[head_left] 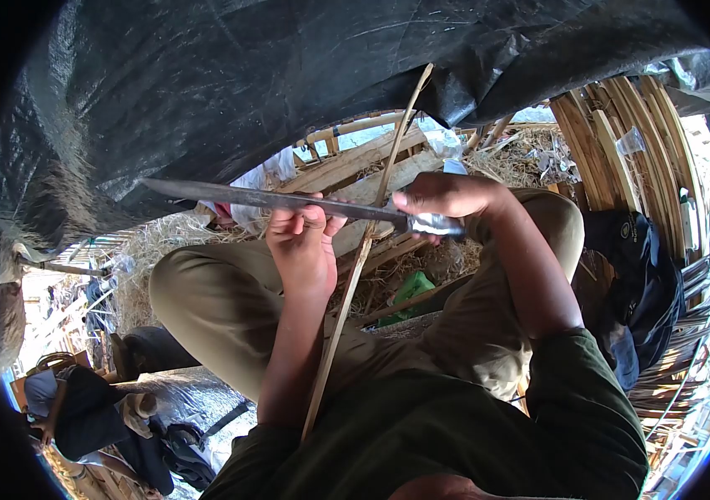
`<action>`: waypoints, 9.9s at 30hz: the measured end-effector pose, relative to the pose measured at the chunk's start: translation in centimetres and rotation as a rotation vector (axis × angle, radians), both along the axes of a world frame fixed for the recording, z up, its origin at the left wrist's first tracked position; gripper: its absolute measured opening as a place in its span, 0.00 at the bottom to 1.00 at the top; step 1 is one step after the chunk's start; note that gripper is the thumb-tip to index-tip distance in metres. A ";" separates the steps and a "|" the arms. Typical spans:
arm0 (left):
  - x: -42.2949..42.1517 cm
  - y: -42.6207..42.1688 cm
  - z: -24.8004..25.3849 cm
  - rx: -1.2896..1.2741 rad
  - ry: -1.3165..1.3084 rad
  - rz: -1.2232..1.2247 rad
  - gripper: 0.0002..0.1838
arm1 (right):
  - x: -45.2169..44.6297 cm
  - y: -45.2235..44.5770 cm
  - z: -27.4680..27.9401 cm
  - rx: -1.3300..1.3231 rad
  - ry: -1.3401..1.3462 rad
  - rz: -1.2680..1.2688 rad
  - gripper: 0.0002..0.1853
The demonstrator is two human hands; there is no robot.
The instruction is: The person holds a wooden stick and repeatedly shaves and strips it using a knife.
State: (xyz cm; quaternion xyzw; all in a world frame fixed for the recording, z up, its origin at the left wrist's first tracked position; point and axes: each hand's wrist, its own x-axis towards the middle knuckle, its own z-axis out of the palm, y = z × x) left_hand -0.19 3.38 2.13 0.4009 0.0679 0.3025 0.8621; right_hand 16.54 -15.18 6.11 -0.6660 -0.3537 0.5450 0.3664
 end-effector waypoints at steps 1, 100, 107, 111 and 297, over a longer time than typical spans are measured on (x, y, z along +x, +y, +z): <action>0.0 -0.1 0.1 0.020 -0.031 -0.029 0.08 | -0.1 0.1 -0.3 -0.018 0.050 0.039 0.41; -2.8 -2.4 3.1 -0.440 0.598 -0.973 0.15 | 2.0 -6.2 -4.2 0.472 -2.465 -0.012 0.21; -3.6 -2.1 3.1 -0.555 0.564 -0.990 0.15 | 0.0 -3.7 -2.8 0.418 -1.547 -0.218 0.22; -3.5 -1.7 3.1 -0.447 0.550 -0.912 0.15 | -3.1 -2.9 -1.6 0.100 -1.647 -0.023 0.15; -4.8 -3.0 0.0 -0.079 0.944 -0.766 0.23 | -3.4 -5.8 -6.1 0.142 -1.114 -0.085 0.33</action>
